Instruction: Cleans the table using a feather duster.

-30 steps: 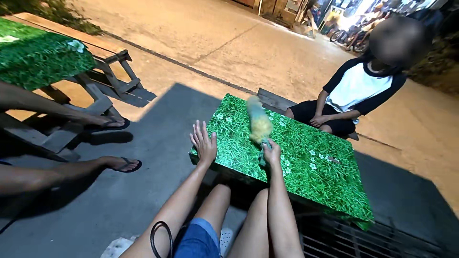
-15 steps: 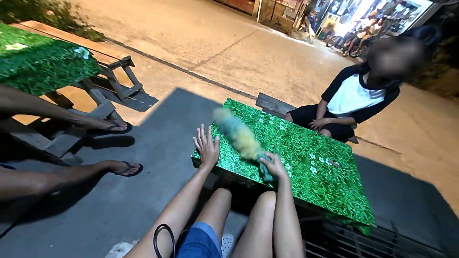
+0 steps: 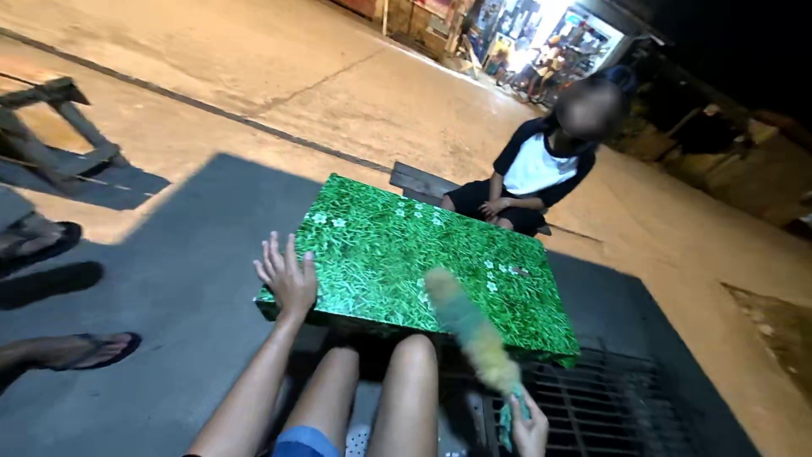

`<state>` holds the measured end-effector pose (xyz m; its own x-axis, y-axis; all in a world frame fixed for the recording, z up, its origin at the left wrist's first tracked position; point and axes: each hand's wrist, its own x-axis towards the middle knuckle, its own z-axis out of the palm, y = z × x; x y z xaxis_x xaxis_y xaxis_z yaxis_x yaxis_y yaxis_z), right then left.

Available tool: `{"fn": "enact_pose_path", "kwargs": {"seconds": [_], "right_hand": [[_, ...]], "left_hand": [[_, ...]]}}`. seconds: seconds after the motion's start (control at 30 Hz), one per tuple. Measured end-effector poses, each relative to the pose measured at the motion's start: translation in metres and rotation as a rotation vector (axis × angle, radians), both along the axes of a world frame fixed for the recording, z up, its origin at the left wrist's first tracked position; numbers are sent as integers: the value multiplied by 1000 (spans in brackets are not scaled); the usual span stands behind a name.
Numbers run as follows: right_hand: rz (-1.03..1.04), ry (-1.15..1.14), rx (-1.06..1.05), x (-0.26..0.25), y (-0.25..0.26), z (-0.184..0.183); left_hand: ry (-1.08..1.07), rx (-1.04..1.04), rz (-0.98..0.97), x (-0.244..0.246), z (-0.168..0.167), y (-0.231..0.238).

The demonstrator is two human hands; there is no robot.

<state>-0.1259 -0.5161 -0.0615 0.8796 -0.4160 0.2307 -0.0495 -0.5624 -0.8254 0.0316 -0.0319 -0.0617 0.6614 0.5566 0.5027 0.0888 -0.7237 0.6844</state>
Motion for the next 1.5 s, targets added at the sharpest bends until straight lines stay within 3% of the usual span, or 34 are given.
{"fn": "enact_pose_path", "kwargs": {"seconds": [0.07, 0.13, 0.2, 0.33, 0.37, 0.53, 0.6, 0.7, 0.77, 0.8, 0.93, 0.97, 1.03, 1.17, 1.23, 1.37, 1.43, 1.5], "right_hand": [[-356, -22, -46, -4, -20, -13], [-524, -15, -79, 0, -27, -12], [-417, -6, -134, 3, -11, -2], [107, -19, -107, 17, 14, 10], [82, -6, -81, 22, 12, 12], [-437, -2, -99, 55, 19, 4], [-337, -17, -104, 53, 36, 1], [159, -91, -66, 41, 55, -7], [320, -62, 9, 38, 46, -8], [262, -46, 26, 39, 38, -7], [-318, -24, -35, 62, 30, 0], [-365, -6, -53, 68, 34, 2], [-241, 45, -108, 74, 53, 13], [398, 81, -115, 89, 81, 27], [382, 125, -138, 111, 77, 34], [-34, 99, -183, 161, 94, 35], [32, 108, -230, 170, 118, 38], [336, 124, -282, 168, 142, 45]], "left_hand": [[-2, -1, 8, -1, -1, 1], [4, 2, 10, -1, -2, 2], [11, 4, 10, -1, -4, 1], [-2, -9, 13, 0, -1, 2], [2, -20, 8, -1, -1, 2], [30, -32, 1, -2, 1, 4], [26, -23, 1, 0, -1, 3], [17, -25, -2, 1, 4, 1], [14, -34, 1, 1, 4, 0], [14, -39, 0, 1, 4, 0], [25, -56, 10, 2, 5, 1], [30, -61, 8, 2, 4, 1], [49, -58, -7, 2, 4, -1], [57, -42, -40, 0, 9, 0], [65, -45, -45, -2, 10, -1], [82, -37, -47, -2, 11, 0], [76, -24, -43, -3, 12, -2], [74, -23, -45, -2, 14, -2]]}}
